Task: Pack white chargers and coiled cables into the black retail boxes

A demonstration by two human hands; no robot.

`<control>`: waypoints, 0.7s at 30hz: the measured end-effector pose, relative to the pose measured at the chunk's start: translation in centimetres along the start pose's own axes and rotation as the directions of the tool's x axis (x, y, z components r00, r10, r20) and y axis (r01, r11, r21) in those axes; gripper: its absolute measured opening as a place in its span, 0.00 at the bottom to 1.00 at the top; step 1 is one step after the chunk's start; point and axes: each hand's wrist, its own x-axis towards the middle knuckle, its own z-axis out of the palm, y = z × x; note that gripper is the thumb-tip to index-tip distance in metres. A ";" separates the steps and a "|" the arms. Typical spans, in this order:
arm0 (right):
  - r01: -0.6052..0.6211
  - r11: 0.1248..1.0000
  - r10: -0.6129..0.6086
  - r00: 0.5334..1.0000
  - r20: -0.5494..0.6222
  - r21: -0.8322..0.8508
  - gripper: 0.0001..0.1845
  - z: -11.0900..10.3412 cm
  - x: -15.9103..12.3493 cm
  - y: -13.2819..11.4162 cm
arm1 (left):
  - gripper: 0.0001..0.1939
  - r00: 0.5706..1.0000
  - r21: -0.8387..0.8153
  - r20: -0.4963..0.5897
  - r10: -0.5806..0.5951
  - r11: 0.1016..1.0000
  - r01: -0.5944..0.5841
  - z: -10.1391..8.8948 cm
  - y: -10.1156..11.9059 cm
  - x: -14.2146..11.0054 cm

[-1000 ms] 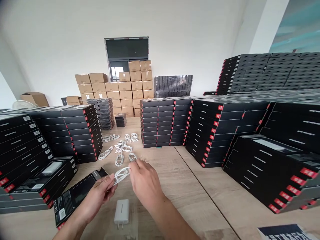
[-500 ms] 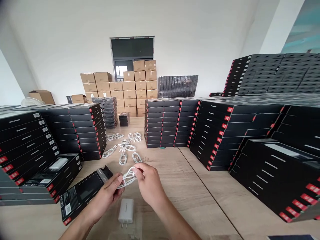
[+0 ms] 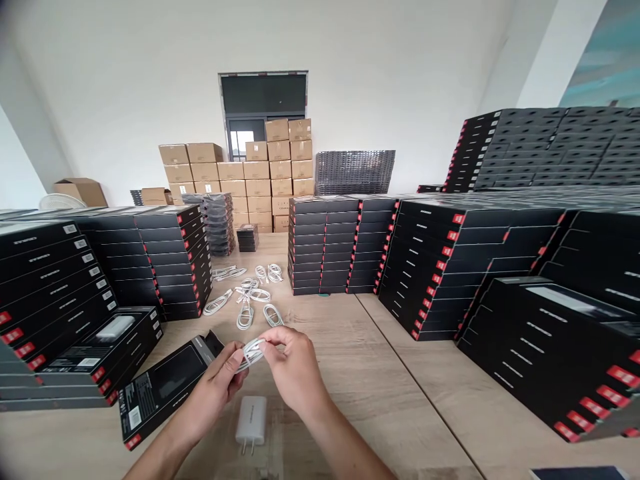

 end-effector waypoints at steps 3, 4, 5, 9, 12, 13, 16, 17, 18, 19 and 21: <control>0.106 0.978 -0.123 0.988 -0.091 -0.178 0.06 0.3 -0.4 0.1 | 0.24 0.999 -0.060 0.027 -0.026 0.998 0.028 0.3 0.8 -0.3; 0.164 0.948 -0.202 0.972 -0.118 -0.272 0.05 0.4 -0.5 0.2 | 0.25 0.999 -0.073 0.029 -0.038 0.997 0.040 0.4 1.1 -0.3; 0.228 0.904 -0.289 0.949 -0.124 -0.362 0.06 0.5 -0.7 0.2 | 0.25 0.998 -0.083 0.027 -0.050 0.995 0.052 0.5 1.4 -0.4; 0.381 0.762 -0.488 0.870 -0.077 -0.523 0.11 0.4 -0.7 0.3 | 0.27 0.997 -0.097 0.019 -0.081 0.992 0.083 0.7 1.9 -0.6; 0.291 0.778 -0.419 0.901 -0.114 -0.557 0.12 0.2 -0.3 0.5 | 0.26 0.998 -0.069 0.055 -0.043 0.997 0.047 0.7 1.6 -0.6; 0.251 0.788 -0.381 0.916 -0.126 -0.562 0.13 0.2 -0.2 0.6 | 0.25 0.998 -0.059 0.061 -0.026 0.998 0.029 0.7 1.5 -0.5; 0.192 0.817 -0.302 0.946 -0.121 -0.543 0.14 0.5 -0.3 0.7 | 0.24 0.999 -0.064 0.045 -0.019 0.998 0.022 0.4 1.2 -0.5; 0.196 0.826 -0.289 0.952 -0.098 -0.529 0.14 0.8 -0.4 0.7 | 0.24 0.999 -0.077 0.037 -0.033 0.996 0.036 0.2 1.1 -0.4; 0.213 0.828 -0.290 0.954 -0.072 -0.518 0.15 1.0 -0.6 0.6 | 0.23 0.998 -0.094 0.036 -0.048 0.994 0.051 0.1 1.0 -0.3; 0.240 0.823 -0.306 0.951 -0.047 -0.515 0.15 1.3 -0.8 0.5 | 0.23 0.997 -0.108 0.045 -0.056 0.992 0.061 -0.1 0.9 -0.3; 0.303 0.792 -0.371 0.928 -0.023 -0.530 0.15 1.5 -1.0 0.4 | 0.22 0.995 -0.130 0.090 -0.044 0.990 0.055 -0.4 0.7 -0.2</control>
